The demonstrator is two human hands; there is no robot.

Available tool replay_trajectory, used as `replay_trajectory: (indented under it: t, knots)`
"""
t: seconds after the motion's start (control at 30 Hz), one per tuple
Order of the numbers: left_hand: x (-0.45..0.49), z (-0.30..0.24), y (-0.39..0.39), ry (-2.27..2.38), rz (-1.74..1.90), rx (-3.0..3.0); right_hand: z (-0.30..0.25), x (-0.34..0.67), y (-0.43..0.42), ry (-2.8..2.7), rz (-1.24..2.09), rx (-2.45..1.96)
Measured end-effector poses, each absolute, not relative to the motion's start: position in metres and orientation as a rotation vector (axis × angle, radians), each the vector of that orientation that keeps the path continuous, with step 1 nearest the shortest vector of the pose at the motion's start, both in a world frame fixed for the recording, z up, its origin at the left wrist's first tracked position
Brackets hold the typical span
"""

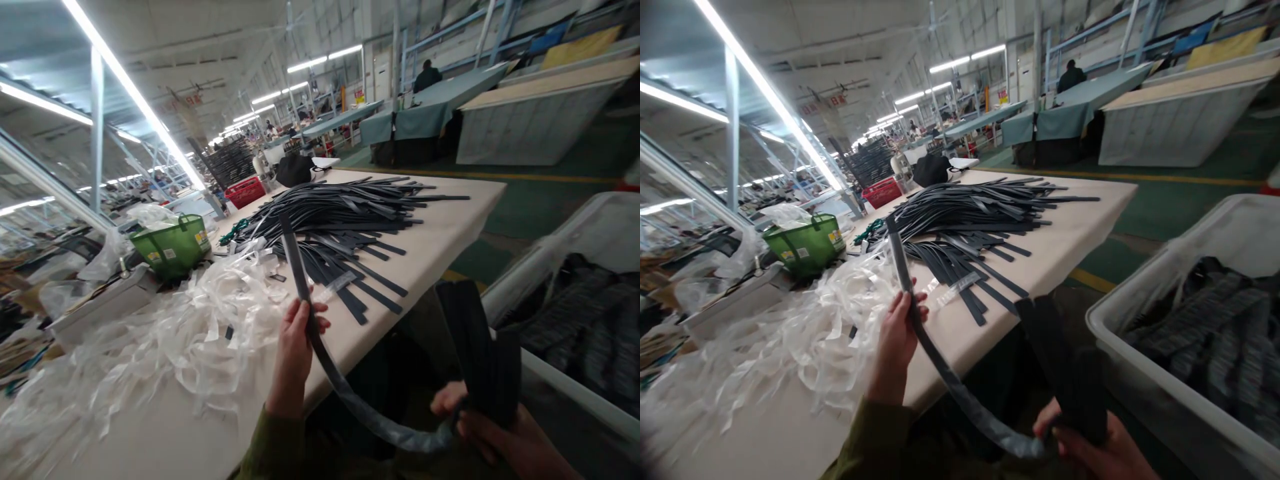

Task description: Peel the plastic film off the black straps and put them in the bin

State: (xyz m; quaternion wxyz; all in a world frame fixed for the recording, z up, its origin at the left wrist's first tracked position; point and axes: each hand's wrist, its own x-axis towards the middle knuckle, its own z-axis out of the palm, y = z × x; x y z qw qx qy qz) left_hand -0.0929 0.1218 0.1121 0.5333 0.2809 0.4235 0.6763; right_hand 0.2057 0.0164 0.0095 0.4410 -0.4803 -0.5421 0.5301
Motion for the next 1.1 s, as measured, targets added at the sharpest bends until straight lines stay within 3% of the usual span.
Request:
replay_trajectory:
  t: [0.2,0.4,0.67,0.9,1.1]
  knots:
    - [-0.044,0.059,0.047,1.027,1.087,0.826,0.064,0.200,0.053,-1.013,1.420,-0.983]
    - [-0.036,0.036,0.028,0.981,0.857,0.943,0.079,0.187,0.079,-0.928,1.438,-0.913]
    - [-0.035,0.037,0.030,1.037,0.667,1.214,0.085,0.192,0.086,-1.008,1.419,-0.853]
    - [-0.002,0.074,0.047,0.909,0.836,1.464,0.102,0.179,0.066,-1.160,1.276,-1.082]
    - [0.025,0.063,0.043,1.037,0.798,1.653,0.102,0.192,0.048,-1.253,1.220,-1.141]
